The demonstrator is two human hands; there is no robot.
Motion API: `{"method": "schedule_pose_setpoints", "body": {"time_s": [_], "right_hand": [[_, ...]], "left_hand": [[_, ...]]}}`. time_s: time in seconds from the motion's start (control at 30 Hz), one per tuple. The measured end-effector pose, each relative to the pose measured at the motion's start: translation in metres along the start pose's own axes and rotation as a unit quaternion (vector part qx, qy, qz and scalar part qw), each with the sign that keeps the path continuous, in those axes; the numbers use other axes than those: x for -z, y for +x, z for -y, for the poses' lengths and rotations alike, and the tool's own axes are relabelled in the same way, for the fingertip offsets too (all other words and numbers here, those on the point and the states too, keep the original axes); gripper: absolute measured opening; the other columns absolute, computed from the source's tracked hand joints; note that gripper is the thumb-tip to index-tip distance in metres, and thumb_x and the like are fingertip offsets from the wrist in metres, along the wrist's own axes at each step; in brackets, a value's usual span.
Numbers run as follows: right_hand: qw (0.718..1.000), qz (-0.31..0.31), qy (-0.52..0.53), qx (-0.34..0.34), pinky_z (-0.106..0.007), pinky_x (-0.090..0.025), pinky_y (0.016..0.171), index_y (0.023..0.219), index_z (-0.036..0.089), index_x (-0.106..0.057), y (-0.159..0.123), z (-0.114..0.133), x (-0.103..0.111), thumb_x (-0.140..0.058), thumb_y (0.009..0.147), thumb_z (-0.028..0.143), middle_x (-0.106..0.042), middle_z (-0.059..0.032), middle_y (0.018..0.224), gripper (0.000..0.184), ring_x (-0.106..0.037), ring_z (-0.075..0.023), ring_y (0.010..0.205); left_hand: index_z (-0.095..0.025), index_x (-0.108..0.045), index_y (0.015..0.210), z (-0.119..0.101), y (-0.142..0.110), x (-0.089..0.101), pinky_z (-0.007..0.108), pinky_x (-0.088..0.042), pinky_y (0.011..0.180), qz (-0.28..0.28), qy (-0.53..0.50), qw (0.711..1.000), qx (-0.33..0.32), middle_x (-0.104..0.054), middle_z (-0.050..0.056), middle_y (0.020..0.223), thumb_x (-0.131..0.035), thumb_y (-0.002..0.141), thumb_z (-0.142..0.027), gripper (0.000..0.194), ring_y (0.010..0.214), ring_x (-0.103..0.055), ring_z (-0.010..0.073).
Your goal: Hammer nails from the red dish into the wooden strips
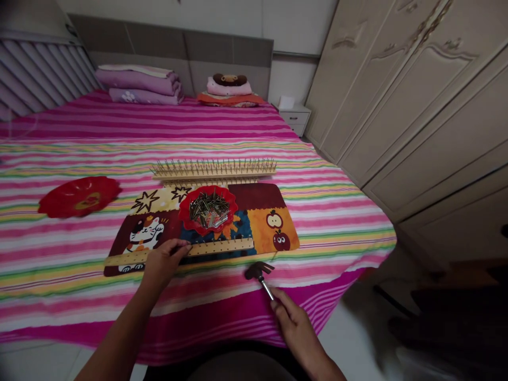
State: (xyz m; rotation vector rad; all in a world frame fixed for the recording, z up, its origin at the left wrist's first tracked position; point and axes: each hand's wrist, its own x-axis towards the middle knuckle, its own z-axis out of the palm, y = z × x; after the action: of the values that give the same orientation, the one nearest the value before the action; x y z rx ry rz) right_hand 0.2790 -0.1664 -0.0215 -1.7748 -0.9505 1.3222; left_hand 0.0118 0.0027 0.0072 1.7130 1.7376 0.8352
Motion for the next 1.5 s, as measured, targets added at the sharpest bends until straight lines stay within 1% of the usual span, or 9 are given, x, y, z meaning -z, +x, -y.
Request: {"method": "schedule_pose_setpoints", "body": {"time_s": [0.2,0.3,0.5,0.73,0.93,1.0,1.1,1.3,1.5], "right_hand": [[0.98,0.072,-0.084,0.168,-0.021,-0.022,0.044,0.116,0.021,-0.055,-0.001,0.088,-0.028,-0.041,0.087,0.04,-0.033,0.0066,0.053,0.038,-0.027,-0.009,0.046],[0.953,0.079,-0.131,0.262,-0.02,-0.028,0.047,0.119,0.023,-0.052,0.012,0.124,-0.049,-0.037,0.09,0.032,-0.044,0.005,0.057,0.034,-0.035,-0.009,0.048],[0.903,0.087,-0.284,0.309,-0.021,-0.035,0.057,0.115,0.021,-0.054,0.035,0.145,-0.077,-0.039,0.089,0.021,-0.062,-0.0014,0.072,0.031,-0.053,-0.013,0.061],[0.948,0.112,-0.166,0.249,-0.019,-0.033,0.05,0.119,0.023,-0.053,0.006,0.113,-0.042,-0.036,0.092,0.029,-0.056,0.0027,0.064,0.033,-0.044,-0.0096,0.052],[0.988,0.086,-0.081,0.099,-0.022,-0.037,0.052,0.106,0.024,-0.063,0.001,0.029,0.004,-0.049,0.082,0.04,-0.057,0.0015,0.067,0.033,-0.046,-0.0117,0.054],[0.997,0.063,-0.02,0.043,-0.02,-0.029,0.043,0.102,0.022,-0.064,0.005,-0.001,0.01,-0.051,0.078,0.046,-0.044,0.0056,0.052,0.037,-0.036,-0.0093,0.044],[0.997,0.032,0.066,-0.007,-0.019,-0.021,0.04,0.099,0.018,-0.061,0.012,-0.031,0.01,-0.05,0.074,0.05,-0.032,0.0096,0.046,0.042,-0.028,-0.0069,0.039],[0.993,0.058,0.088,-0.058,-0.019,-0.013,0.035,0.109,0.017,-0.055,0.016,-0.032,0.009,-0.047,0.074,0.047,-0.028,0.0134,0.041,0.047,-0.021,-0.0051,0.03],[0.993,0.051,0.089,-0.058,-0.018,-0.012,0.034,0.11,0.016,-0.054,0.013,-0.026,0.008,-0.044,0.076,0.045,-0.029,0.0132,0.04,0.046,-0.022,-0.0051,0.029]], "left_hand": [[-0.023,-0.063,0.069,0.002,-0.003,-0.002,0.026,-0.045,0.072,-0.009,0.027,0.999,-0.028,-0.067,0.0,0.077,-0.053,0.07,-0.033,0.015,0.074,-0.06,0.0161],[-0.023,-0.063,0.068,0.002,-0.004,-0.003,0.026,-0.045,0.071,-0.014,0.037,0.999,-0.034,-0.067,0.0,0.075,-0.053,0.071,-0.033,0.014,0.073,-0.06,0.0159],[-0.022,-0.061,0.069,0.005,-0.005,-0.006,0.025,-0.043,0.068,-0.026,0.08,0.995,-0.051,-0.064,0.001,0.073,-0.051,0.072,-0.03,0.013,0.071,-0.058,0.0156],[-0.022,-0.063,0.073,0.004,-0.004,-0.003,0.026,-0.044,0.071,-0.001,0.042,0.998,-0.041,-0.067,0.002,0.08,-0.05,0.071,-0.031,0.016,0.075,-0.06,0.0168],[-0.023,-0.064,0.09,-0.009,0.003,0.017,0.025,-0.046,0.066,0.0,0.001,1.0,0.008,-0.069,0.0,0.079,-0.05,0.07,-0.037,0.028,0.072,-0.061,0.0165],[-0.023,-0.064,0.089,-0.021,0.013,0.019,0.024,-0.045,0.065,-0.009,0.039,0.999,0.0,-0.068,-0.001,0.078,-0.048,0.072,-0.038,0.027,0.07,-0.06,0.0156],[-0.022,-0.066,0.084,-0.042,0.037,0.008,0.023,-0.043,0.067,0.04,0.115,0.991,-0.062,-0.067,0.0,0.081,-0.05,0.072,-0.032,0.022,0.072,-0.06,0.0144],[-0.023,-0.066,0.076,-0.065,0.08,-0.031,0.024,-0.039,0.063,0.157,0.31,0.934,-0.089,-0.068,0.004,0.086,-0.051,0.07,-0.025,0.016,0.08,-0.06,0.0174],[-0.02,-0.066,0.066,-0.067,0.088,-0.039,0.025,-0.036,0.058,0.18,0.328,0.923,-0.086,-0.068,0.008,0.073,-0.051,0.069,-0.022,0.015,0.073,-0.06,0.0199]]}}
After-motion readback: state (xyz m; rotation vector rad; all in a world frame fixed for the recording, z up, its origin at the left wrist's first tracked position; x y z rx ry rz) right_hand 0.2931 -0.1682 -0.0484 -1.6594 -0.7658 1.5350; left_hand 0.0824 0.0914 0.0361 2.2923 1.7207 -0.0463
